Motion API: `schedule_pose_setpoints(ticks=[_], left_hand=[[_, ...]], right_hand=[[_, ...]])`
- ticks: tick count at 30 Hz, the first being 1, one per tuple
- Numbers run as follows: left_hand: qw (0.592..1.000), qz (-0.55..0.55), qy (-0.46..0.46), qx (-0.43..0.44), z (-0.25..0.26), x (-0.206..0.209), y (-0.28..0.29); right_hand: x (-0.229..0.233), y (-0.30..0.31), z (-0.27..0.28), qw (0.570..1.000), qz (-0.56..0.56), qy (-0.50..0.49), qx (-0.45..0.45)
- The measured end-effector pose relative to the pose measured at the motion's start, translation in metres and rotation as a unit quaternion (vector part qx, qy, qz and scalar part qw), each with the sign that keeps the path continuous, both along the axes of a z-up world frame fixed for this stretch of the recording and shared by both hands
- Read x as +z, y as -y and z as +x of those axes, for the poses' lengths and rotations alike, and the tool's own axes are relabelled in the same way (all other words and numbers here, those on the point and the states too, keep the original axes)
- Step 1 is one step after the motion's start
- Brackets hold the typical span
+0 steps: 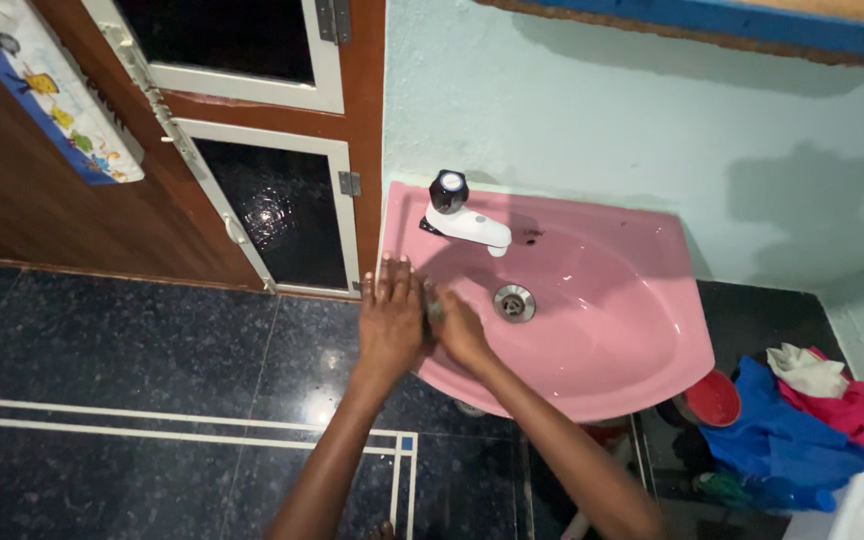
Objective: The person washes their hands under running water from a tap in a pink sink. They rub their hands together, rinse them, and then use a sponge to scrub the sink basin and faucet before rinsing the sponge and their hands again.
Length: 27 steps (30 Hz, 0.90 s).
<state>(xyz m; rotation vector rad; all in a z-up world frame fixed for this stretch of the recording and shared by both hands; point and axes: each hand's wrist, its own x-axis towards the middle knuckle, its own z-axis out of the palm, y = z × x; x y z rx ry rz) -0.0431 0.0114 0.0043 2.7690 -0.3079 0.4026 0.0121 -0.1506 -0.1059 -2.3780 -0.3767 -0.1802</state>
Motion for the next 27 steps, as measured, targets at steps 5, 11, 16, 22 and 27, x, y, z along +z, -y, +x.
schedule_pose_setpoints(ticks=[5, 11, 16, 22, 27], left_hand=[[0.998, 0.029, 0.045, -0.020, -0.003, -0.007, 0.021], [0.997, -0.057, -0.035, -0.030, -0.013, 0.014, 0.023], [0.994, -0.104, -0.019, -0.014, -0.016, 0.019, 0.023], [0.982, -0.187, -0.036, 0.012, -0.022, 0.009, 0.026], [0.980, -0.198, -0.019, 0.006, -0.022, 0.000, 0.025]], right_hand=[[-0.003, 0.016, -0.007, 0.996, -0.022, -0.052, 0.065], [-0.004, 0.000, 0.066, 0.939, 0.101, -0.193, -0.268], [-0.003, 0.001, 0.046, 0.923, 0.246, -0.217, -0.203], [0.016, 0.006, -0.009, 0.998, -0.039, -0.006, 0.046], [0.001, 0.015, 0.058, 0.961, 0.090, -0.119, -0.234]])
